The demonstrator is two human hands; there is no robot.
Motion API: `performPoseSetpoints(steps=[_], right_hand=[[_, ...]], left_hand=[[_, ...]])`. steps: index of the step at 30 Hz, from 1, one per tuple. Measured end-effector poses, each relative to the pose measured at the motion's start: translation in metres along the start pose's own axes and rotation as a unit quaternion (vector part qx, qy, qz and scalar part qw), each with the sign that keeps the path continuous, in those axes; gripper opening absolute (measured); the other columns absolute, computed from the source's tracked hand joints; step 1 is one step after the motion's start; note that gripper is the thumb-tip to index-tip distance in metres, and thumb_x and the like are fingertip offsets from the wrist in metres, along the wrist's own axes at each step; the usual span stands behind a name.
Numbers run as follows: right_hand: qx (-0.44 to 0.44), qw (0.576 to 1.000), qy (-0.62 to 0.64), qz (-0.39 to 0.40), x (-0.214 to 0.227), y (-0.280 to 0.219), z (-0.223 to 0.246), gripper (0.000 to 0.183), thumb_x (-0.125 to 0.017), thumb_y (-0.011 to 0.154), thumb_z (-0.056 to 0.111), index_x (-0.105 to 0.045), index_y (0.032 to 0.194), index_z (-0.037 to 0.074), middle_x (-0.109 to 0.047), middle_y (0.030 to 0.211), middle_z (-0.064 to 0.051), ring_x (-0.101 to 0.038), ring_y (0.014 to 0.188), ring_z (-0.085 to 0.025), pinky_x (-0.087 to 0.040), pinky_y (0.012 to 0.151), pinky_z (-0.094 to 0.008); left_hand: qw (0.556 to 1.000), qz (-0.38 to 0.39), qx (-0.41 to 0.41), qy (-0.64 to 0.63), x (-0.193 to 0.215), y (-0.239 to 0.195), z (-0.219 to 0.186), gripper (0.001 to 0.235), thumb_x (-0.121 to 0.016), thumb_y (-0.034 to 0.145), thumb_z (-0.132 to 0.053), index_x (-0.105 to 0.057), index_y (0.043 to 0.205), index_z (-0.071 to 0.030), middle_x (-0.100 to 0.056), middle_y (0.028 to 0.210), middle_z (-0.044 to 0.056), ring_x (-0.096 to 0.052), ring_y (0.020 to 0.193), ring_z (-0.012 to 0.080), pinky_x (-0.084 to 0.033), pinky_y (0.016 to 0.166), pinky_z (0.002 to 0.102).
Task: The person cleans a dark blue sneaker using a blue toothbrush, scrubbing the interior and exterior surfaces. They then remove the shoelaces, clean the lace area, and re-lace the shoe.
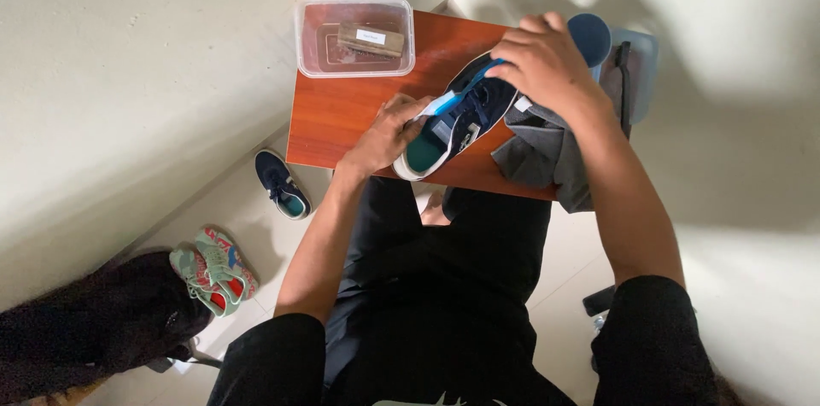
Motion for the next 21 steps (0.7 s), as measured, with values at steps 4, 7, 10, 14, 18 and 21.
performPoseSetpoints(steps=[4, 7, 10, 14, 18, 21], right_hand=[[-0.007, 1.0, 0.012, -0.009, -0.003, -0.002, 0.003, 0.028, -0.07, 0.101, 0.041, -0.077, 0.115, 0.018, -0.077, 0.111, 0.005, -0.058, 0.103, -0.021, -0.033, 0.097, -0.036], [-0.002, 0.999, 0.035, 0.016, -0.017, 0.006, 0.023, 0.024, -0.066, 0.104, 0.037, -0.075, 0.115, 0.018, -0.074, 0.105, 0.001, -0.06, 0.105, -0.022, -0.04, 0.097, -0.041], [0.024, 0.995, 0.063, -0.068, -0.017, 0.002, 0.026, 0.018, -0.08, 0.093, 0.033, -0.072, 0.098, 0.018, -0.067, 0.087, 0.0, -0.055, 0.089, -0.019, -0.036, 0.087, -0.037], [-0.017, 0.998, 0.045, -0.051, 0.0, -0.02, 0.0, 0.017, -0.077, 0.099, 0.032, -0.073, 0.099, 0.015, -0.066, 0.087, -0.003, -0.055, 0.09, -0.02, -0.036, 0.088, -0.037], [-0.055, 0.998, 0.019, -0.027, -0.013, -0.028, 0.0, 0.016, -0.073, 0.102, 0.036, -0.072, 0.101, 0.02, -0.065, 0.086, 0.002, -0.055, 0.09, -0.017, -0.037, 0.087, -0.037], [-0.017, 0.998, 0.005, -0.055, -0.022, -0.025, 0.037, 0.019, -0.075, 0.093, 0.038, -0.072, 0.097, 0.019, -0.065, 0.084, -0.002, -0.059, 0.088, -0.022, -0.043, 0.081, -0.039]], left_hand=[[1.0, 0.007, 0.001, 0.004, 0.0, 0.0, 0.001, 0.043, -0.054, 0.109, -0.013, -0.049, 0.152, -0.018, -0.061, 0.117, 0.007, -0.047, 0.114, 0.0265, -0.034, 0.099, 0.047], [1.0, 0.014, 0.007, 0.003, 0.003, 0.001, -0.009, 0.047, -0.055, 0.107, -0.01, -0.049, 0.152, -0.022, -0.059, 0.141, 0.002, -0.046, 0.117, 0.0267, -0.033, 0.103, 0.049], [0.998, -0.017, 0.065, -0.006, 0.012, 0.003, -0.024, 0.053, -0.067, 0.096, -0.003, -0.058, 0.146, -0.018, -0.062, 0.116, 0.017, -0.064, 0.115, 0.0449, -0.029, 0.099, 0.087], [0.998, -0.04, 0.045, -0.01, 0.012, 0.001, -0.024, 0.041, -0.062, 0.103, -0.011, -0.061, 0.143, -0.019, -0.064, 0.11, 0.017, -0.066, 0.109, 0.0439, -0.042, 0.095, 0.075], [0.997, -0.06, 0.025, -0.031, 0.018, 0.003, -0.033, 0.041, -0.066, 0.101, -0.008, -0.063, 0.141, -0.015, -0.065, 0.108, 0.021, -0.066, 0.103, 0.046, -0.05, 0.092, 0.064], [0.999, -0.044, -0.001, -0.011, 0.024, 0.004, -0.046, 0.041, -0.067, 0.096, -0.004, -0.064, 0.137, -0.009, -0.064, 0.106, 0.024, -0.066, 0.1, 0.0483, -0.051, 0.082, 0.064]])
Point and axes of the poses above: each hand's wrist, its own y-axis towards the middle knuckle, its own x-axis out of the back of the hand, z = x × y, the point moved 5 cm from there along y, towards the middle knuckle
